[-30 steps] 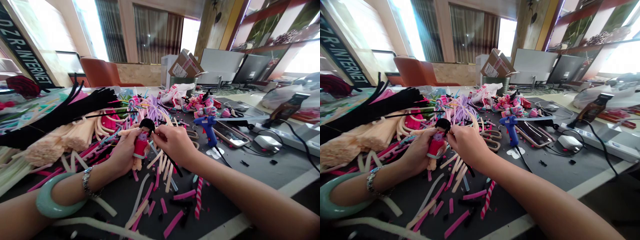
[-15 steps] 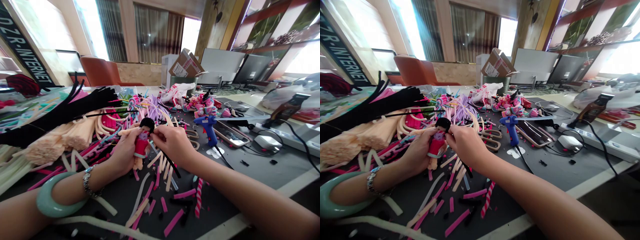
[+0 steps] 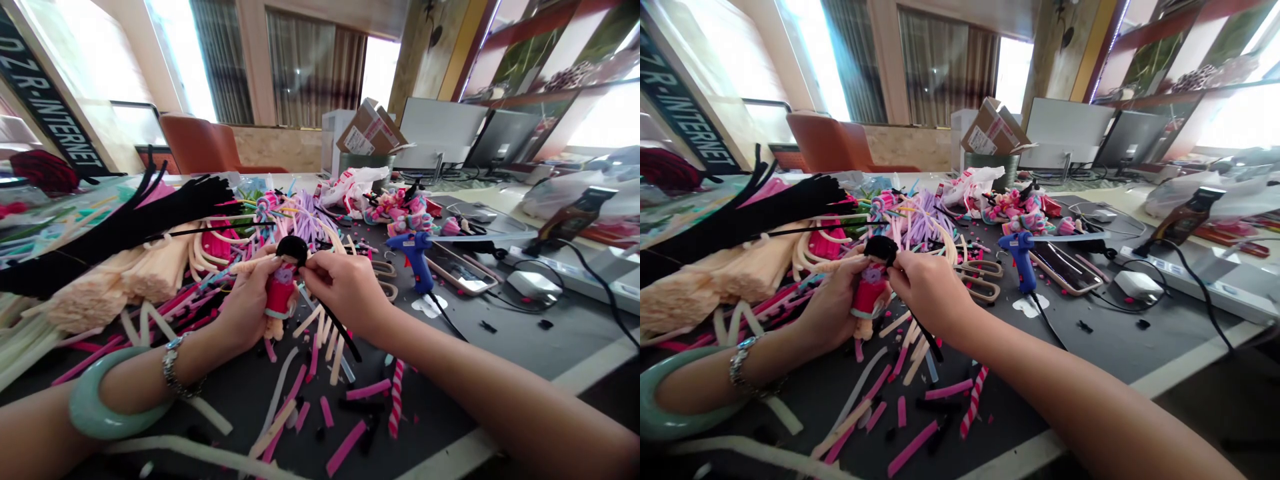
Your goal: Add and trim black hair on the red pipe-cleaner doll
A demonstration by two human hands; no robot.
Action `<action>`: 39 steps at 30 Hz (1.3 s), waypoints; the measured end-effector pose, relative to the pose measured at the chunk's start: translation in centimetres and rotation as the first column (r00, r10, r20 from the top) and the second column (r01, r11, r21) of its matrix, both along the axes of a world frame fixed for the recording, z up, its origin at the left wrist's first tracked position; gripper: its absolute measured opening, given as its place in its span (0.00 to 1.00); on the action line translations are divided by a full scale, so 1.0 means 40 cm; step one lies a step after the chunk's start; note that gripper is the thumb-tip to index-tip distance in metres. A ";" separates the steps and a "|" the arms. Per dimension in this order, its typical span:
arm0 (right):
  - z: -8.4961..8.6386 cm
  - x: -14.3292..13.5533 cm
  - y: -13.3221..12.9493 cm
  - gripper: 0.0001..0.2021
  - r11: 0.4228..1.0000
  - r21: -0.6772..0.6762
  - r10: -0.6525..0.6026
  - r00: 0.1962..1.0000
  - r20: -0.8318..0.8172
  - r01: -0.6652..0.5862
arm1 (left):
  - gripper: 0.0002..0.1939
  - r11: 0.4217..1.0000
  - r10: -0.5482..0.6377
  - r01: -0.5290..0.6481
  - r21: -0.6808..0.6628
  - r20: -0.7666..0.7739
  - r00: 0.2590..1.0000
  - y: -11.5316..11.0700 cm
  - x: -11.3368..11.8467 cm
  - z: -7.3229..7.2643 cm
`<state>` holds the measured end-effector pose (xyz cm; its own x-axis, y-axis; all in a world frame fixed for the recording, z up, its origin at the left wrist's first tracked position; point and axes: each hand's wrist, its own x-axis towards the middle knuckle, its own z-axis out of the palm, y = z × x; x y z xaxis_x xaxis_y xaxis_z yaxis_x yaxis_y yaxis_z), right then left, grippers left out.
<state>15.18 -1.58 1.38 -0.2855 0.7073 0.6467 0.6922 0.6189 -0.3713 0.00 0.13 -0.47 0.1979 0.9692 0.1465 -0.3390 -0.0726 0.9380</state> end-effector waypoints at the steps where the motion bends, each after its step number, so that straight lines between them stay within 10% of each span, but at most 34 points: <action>1: 0.000 0.000 -0.001 0.08 1.000 0.013 0.006 1.000 0.000 -0.006 | 0.07 1.000 -0.009 0.009 0.013 -0.009 1.000 0.000 -0.001 0.000; 39: -0.011 0.001 0.008 0.08 0.998 0.008 0.055 0.997 0.048 -0.055 | 0.06 0.993 0.119 -0.119 0.005 0.034 0.992 -0.013 0.007 0.000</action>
<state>15.21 -1.25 0.95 -0.3547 0.6834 0.6381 0.6736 0.6601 -0.3325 0.30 -0.37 -0.47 0.0758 0.9845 0.1583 -0.3593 -0.1211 0.9253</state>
